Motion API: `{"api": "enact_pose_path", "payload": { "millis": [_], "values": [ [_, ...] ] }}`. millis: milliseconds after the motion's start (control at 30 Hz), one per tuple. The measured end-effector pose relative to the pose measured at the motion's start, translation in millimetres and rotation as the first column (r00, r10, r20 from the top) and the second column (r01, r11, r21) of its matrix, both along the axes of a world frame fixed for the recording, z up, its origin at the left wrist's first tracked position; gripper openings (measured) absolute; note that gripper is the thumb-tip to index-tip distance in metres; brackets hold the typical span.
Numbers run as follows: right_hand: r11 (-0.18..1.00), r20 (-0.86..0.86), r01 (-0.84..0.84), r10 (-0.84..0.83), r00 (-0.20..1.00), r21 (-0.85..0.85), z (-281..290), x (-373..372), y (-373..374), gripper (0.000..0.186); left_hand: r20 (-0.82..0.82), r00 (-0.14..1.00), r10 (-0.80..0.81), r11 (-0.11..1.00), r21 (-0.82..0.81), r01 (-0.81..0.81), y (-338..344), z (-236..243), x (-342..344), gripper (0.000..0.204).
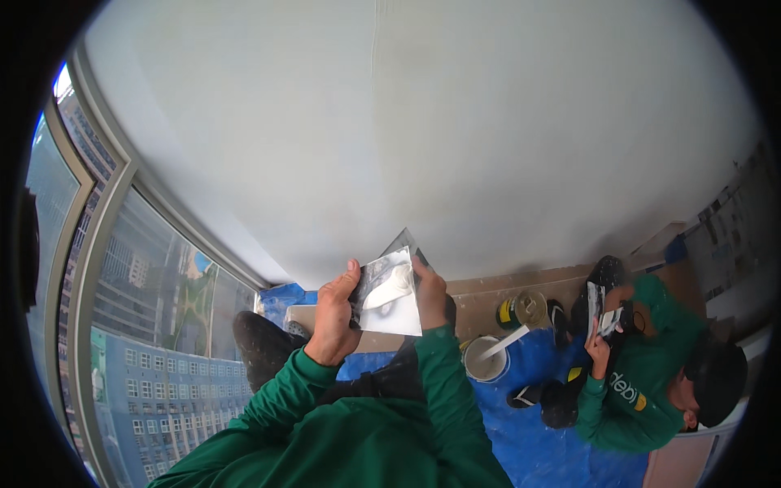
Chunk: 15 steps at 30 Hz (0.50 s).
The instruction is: The person applies plaster to a wall using a scraper, repeatedly scooping material from one tool to another and smoothing it over a vertical crack.
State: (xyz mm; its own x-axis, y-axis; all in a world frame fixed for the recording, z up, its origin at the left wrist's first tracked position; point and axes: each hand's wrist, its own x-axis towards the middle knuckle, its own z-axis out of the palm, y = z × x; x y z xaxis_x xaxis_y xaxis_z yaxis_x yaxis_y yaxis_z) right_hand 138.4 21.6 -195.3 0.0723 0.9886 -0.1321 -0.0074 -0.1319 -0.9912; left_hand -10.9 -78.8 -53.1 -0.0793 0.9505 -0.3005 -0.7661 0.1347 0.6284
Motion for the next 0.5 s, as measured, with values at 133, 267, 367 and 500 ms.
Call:
{"api": "enact_pose_path", "payload": {
  "millis": [133,267,367,500],
  "values": [
    [0.948,-0.846,-0.214,-0.092,0.524,-0.236,61,15,-23,0.026,0.018,0.997,0.074,0.997,0.004,-0.074,20,0,-36,0.039],
    [0.770,-0.971,-0.608,0.238,-0.002,0.190,55,11,-40,0.031,0.136,0.989,-0.050,0.996,-0.060,0.058,31,-13,-37,0.038],
    [0.698,-0.944,-0.640,0.295,-0.150,0.320,48,-7,-48,0.032,-0.132,0.991,-0.002,0.997,-0.076,-0.008,31,-25,-18,0.037],
    [0.819,-0.780,-0.571,0.321,0.537,-0.055,19,33,-52,0.034,-0.202,0.979,-0.024,0.997,-0.083,0.007,26,-6,-32,0.037]
  ]
}}
